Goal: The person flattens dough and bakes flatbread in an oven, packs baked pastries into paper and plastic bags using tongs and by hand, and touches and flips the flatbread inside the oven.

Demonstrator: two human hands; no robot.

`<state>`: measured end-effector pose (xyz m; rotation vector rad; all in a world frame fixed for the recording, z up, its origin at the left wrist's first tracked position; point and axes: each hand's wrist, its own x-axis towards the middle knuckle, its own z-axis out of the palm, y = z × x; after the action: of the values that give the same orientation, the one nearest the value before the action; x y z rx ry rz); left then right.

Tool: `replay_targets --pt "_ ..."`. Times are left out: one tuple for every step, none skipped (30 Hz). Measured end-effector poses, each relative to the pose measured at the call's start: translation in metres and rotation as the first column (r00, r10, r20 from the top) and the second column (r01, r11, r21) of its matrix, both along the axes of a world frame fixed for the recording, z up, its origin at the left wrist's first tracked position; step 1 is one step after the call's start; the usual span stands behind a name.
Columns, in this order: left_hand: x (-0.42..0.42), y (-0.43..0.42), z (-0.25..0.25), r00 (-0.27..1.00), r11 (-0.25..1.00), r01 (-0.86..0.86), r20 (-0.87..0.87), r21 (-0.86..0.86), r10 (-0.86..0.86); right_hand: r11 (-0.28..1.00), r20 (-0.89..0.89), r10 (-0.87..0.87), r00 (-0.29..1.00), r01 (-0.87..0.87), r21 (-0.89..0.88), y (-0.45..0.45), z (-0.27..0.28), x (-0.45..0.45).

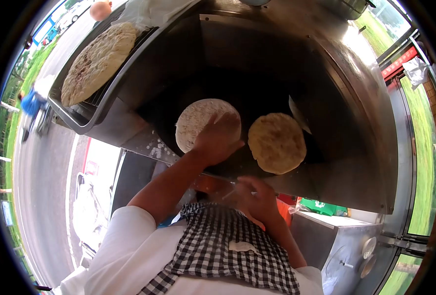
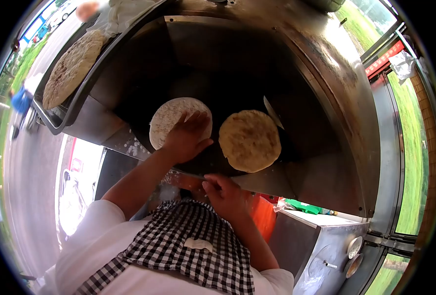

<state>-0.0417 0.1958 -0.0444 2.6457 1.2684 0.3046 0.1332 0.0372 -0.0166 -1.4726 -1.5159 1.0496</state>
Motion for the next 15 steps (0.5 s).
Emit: replay_targets --pt "-0.002 -0.005 -0.004 1.000 1.000 -0.003 0.016 0.002 0.003 1.000 -0.003 -0.003 1.000 0.003 0.002 -0.002 -0.001 0.000" --pt "-0.002 -0.007 -0.008 0.999 1.000 0.031 0.024 -0.006 -0.031 0.999 0.044 -0.021 0.999 0.023 -0.034 -0.003 -0.004 0.002" --pt "-0.003 -0.011 -0.012 0.998 0.998 0.059 0.033 -0.013 -0.058 0.997 0.091 -0.031 0.995 0.038 -0.068 -0.004 -0.007 0.004" --pt "-0.004 -0.014 -0.013 0.996 0.996 0.083 0.042 -0.017 -0.082 0.994 0.139 -0.036 0.990 0.050 -0.099 -0.005 -0.009 0.004" --pt "-0.001 -0.011 -0.008 0.996 0.995 0.090 0.026 -0.045 -0.089 0.994 0.115 -0.038 0.993 0.049 -0.093 -0.002 -0.006 0.001" --pt "0.002 -0.009 0.001 0.996 0.992 0.093 0.012 -0.079 -0.093 0.995 0.092 -0.035 0.995 0.044 -0.094 -0.002 -0.001 -0.002" --pt "0.002 -0.009 0.006 0.996 0.989 0.093 -0.001 -0.112 -0.094 0.995 0.069 -0.030 0.997 0.036 -0.093 0.000 0.002 -0.004" --pt "-0.001 -0.009 0.007 0.996 0.994 0.086 0.026 -0.071 -0.084 0.997 0.045 -0.020 0.999 0.023 -0.071 0.004 0.003 -0.005" --pt "-0.003 -0.012 0.007 0.995 0.996 0.083 0.053 -0.035 -0.081 0.998 0.020 -0.015 1.000 0.016 -0.054 0.006 0.003 -0.006" --pt "-0.005 -0.014 0.005 0.993 0.996 0.086 0.079 -0.005 -0.085 0.999 -0.005 -0.015 1.000 0.015 -0.043 0.007 0.003 -0.007" --pt "-0.012 -0.017 0.005 0.995 0.997 0.070 0.064 0.039 -0.073 0.999 0.036 -0.004 0.999 0.002 0.032 0.009 0.002 -0.007" --pt "-0.027 -0.021 0.006 0.997 0.995 0.056 0.050 0.080 -0.060 0.995 0.078 0.005 0.997 -0.013 0.103 0.013 0.002 -0.006" --pt "-0.039 -0.024 0.009 0.998 0.991 0.041 0.036 0.125 -0.046 0.983 0.120 0.011 0.993 -0.033 0.178 0.019 0.002 -0.004" --pt "-0.053 -0.026 0.013 0.998 0.996 -0.017 0.057 0.092 0.012 0.981 0.144 0.023 0.989 -0.051 0.188 0.025 0.005 -0.005" --pt "-0.066 -0.029 0.016 0.995 0.996 -0.076 0.076 0.055 0.071 0.978 0.168 0.036 0.985 -0.069 0.196 0.031 0.008 -0.009"
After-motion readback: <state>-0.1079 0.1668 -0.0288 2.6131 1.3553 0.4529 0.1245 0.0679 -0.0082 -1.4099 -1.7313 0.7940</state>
